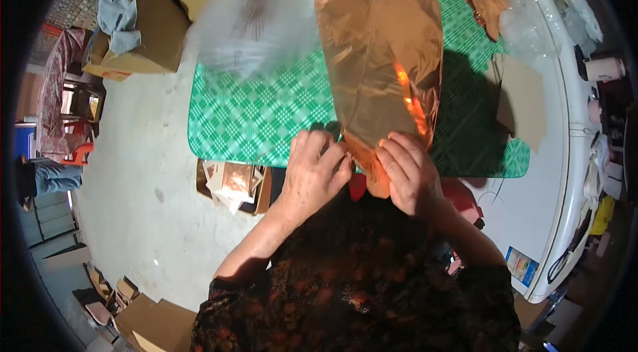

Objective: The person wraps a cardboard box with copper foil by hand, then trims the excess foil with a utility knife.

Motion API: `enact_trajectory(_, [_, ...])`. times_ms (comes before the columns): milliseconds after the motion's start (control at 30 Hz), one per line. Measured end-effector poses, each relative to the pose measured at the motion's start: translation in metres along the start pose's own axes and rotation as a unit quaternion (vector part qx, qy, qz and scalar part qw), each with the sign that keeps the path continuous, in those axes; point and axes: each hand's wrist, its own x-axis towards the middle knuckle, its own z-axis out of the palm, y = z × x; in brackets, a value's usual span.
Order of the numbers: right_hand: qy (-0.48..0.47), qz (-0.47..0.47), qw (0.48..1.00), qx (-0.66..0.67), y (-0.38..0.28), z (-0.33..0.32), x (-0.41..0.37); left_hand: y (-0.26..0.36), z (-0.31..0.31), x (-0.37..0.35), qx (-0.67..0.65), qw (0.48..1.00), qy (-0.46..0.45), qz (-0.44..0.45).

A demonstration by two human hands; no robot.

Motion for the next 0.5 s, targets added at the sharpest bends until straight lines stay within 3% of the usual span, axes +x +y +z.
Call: enact_trajectory(500, [-0.053, 0.027, 0.998, 0.001, -0.006, -0.016, 0.001, 0.001, -0.002, -0.001, -0.003, 1.0, -0.016, -0.011])
